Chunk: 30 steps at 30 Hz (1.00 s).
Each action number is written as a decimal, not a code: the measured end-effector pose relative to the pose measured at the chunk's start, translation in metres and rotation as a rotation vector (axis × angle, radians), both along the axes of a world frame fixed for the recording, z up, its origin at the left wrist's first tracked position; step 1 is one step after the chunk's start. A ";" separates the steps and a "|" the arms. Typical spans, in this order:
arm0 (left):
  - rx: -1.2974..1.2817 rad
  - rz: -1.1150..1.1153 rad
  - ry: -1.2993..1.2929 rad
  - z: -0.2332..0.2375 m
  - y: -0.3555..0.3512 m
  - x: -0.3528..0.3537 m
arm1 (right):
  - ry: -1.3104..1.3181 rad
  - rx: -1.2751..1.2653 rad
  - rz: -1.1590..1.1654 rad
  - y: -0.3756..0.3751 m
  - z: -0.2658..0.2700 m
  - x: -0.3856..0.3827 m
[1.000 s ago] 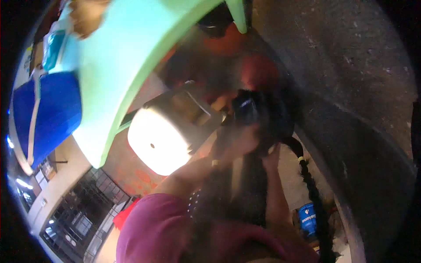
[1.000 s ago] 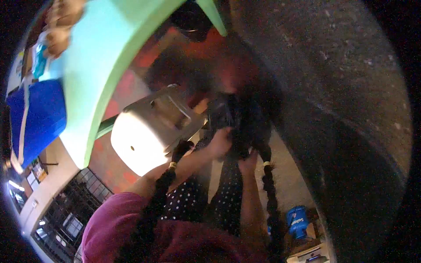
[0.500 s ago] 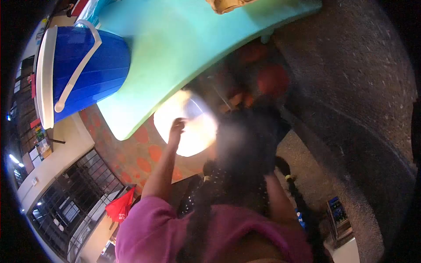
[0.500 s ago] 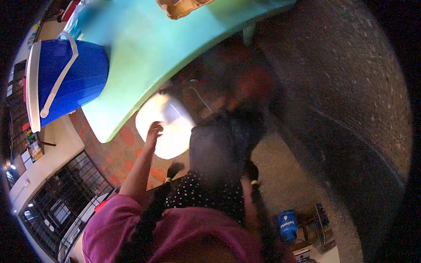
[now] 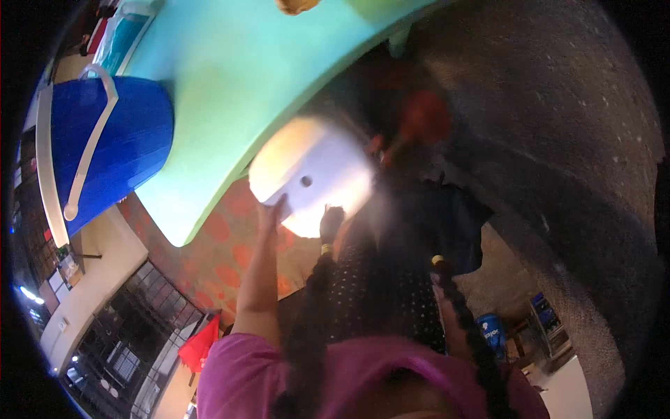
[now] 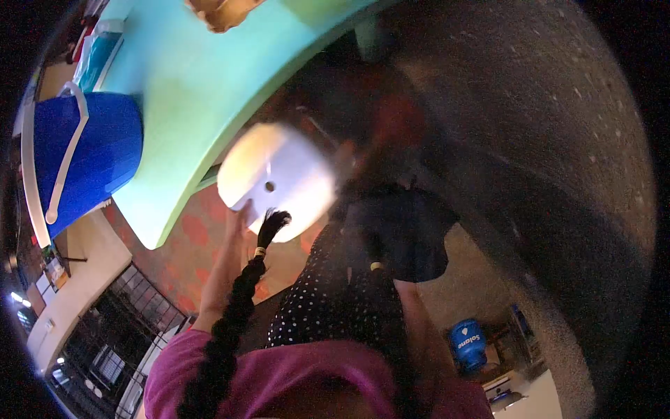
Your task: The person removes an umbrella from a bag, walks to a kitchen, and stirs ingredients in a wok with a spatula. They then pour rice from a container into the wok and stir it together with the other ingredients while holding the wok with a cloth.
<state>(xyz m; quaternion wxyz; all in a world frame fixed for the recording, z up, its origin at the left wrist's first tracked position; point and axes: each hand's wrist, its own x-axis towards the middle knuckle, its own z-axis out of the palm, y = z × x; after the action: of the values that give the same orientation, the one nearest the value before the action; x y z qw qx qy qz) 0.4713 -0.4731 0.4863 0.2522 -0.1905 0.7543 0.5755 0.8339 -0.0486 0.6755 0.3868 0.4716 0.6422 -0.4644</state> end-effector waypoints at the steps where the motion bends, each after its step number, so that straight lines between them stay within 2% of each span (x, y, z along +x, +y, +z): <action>1: 0.002 -0.001 -0.082 0.047 0.062 0.000 | -0.010 0.003 -0.001 0.007 0.009 0.006; 2: 0.075 -0.006 -0.082 0.015 0.079 0.000 | -0.019 0.007 0.002 0.013 0.014 0.011; 3: 0.138 -0.150 -0.028 0.011 0.115 -0.010 | -0.025 0.012 0.003 0.022 0.020 0.015; 4: 0.163 -0.087 0.100 0.019 0.160 -0.012 | -0.031 0.020 0.007 0.029 0.028 0.020; 6: 0.248 -0.133 0.169 0.049 0.235 -0.024 | -0.038 0.032 0.012 0.043 0.041 0.029; 7: 0.276 -0.119 0.145 0.021 0.254 -0.022 | -0.040 0.035 0.012 0.049 0.045 0.034; 8: 0.140 -0.125 0.220 0.020 0.281 -0.018 | -0.045 0.039 0.010 0.057 0.052 0.038; 10: 0.241 -0.086 0.155 0.043 0.329 -0.002 | -0.050 0.045 0.003 0.068 0.061 0.047; 11: 0.105 -0.117 0.179 0.006 0.346 0.005 | -0.049 0.046 0.001 0.074 0.065 0.051; 12: 0.082 -0.127 0.157 -0.028 0.362 0.020 | -0.049 0.048 -0.003 0.077 0.067 0.056; 15: -0.147 -0.155 0.037 -0.027 0.424 0.050 | -0.050 0.035 -0.009 0.086 0.072 0.068; 16: -0.277 -0.168 -0.076 0.006 0.444 0.052 | -0.049 0.027 -0.014 0.086 0.070 0.071; 20: -0.224 -0.060 0.005 0.002 0.448 0.061 | -0.038 -0.005 -0.019 0.086 0.065 0.079; 23: -0.019 -0.055 0.156 -0.032 0.429 0.058 | -0.021 -0.020 0.004 0.087 0.061 0.078; 26: 0.081 -0.014 0.142 -0.029 0.427 0.058 | 0.005 -0.023 0.050 0.092 0.063 0.072; 28: -0.281 -0.113 0.025 -0.026 0.427 0.058 | 0.023 -0.020 0.088 0.096 0.069 0.066; 30: -0.367 -0.135 0.142 -0.005 0.412 0.059 | 0.037 -0.027 0.141 0.096 0.074 0.057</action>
<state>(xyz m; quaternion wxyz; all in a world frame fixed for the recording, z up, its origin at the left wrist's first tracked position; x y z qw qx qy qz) 0.5306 -0.0616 0.4813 0.1977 -0.1413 0.8733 0.4223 0.8911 0.0475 0.7493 0.4130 0.4112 0.6746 -0.4532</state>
